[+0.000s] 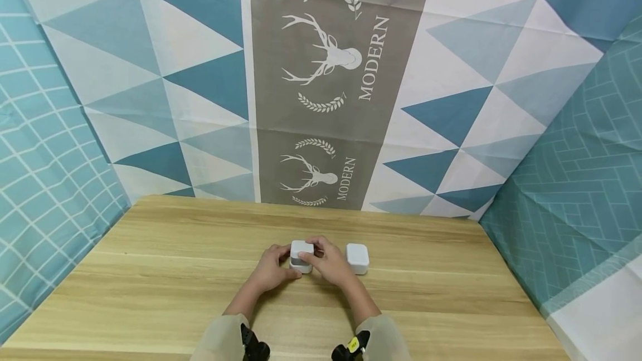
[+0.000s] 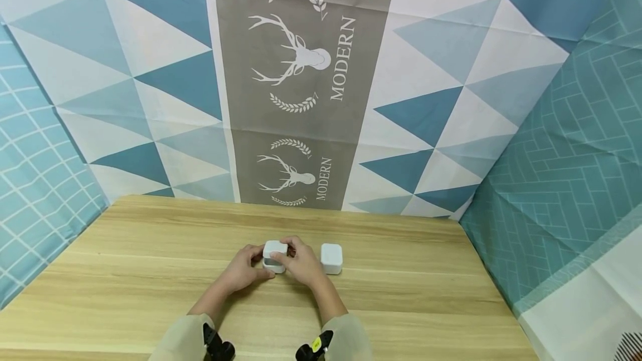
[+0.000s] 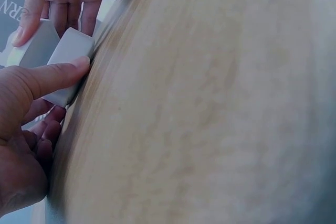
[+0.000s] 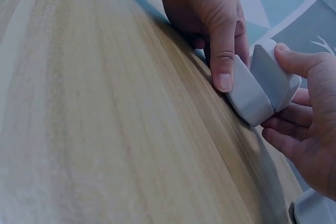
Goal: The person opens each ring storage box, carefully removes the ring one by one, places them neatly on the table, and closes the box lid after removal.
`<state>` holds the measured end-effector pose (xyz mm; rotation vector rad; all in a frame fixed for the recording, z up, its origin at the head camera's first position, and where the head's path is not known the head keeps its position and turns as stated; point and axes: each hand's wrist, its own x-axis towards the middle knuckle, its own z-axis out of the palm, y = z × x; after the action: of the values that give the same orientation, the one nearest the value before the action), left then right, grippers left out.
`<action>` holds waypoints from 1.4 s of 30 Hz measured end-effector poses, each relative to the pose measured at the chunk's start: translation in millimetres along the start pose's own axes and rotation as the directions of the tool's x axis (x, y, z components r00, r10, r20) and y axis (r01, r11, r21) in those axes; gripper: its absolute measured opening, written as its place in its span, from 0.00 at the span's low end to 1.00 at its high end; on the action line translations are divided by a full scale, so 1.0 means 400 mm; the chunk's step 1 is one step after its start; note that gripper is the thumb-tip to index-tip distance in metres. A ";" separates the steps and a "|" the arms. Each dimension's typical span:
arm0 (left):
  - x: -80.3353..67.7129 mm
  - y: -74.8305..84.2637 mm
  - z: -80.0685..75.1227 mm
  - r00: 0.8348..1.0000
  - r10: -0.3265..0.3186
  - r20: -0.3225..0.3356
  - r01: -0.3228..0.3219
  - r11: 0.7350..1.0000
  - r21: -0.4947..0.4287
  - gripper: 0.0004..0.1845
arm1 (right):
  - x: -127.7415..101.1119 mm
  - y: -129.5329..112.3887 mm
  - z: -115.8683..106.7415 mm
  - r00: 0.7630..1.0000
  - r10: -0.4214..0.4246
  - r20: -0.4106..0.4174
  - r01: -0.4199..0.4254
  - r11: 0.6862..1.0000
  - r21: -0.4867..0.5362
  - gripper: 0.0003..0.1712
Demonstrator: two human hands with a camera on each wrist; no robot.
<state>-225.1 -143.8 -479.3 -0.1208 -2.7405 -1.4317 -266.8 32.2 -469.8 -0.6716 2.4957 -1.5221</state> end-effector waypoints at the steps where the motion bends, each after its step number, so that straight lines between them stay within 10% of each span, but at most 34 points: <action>1: 0.000 -0.001 0.000 1.000 0.000 -0.001 0.000 1.000 0.002 0.38 | 0.000 0.000 0.001 1.000 0.000 0.000 0.000 1.000 0.000 0.29; 42: 0.003 0.010 -0.002 1.000 -0.022 0.004 0.022 1.000 0.007 0.37 | 0.007 -0.003 -0.004 1.000 0.029 -0.006 -0.029 0.999 0.018 0.29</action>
<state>-225.9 -142.1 -475.3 -0.0930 -2.7580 -1.4287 -269.3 31.8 -467.7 -0.6261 2.4825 -1.5374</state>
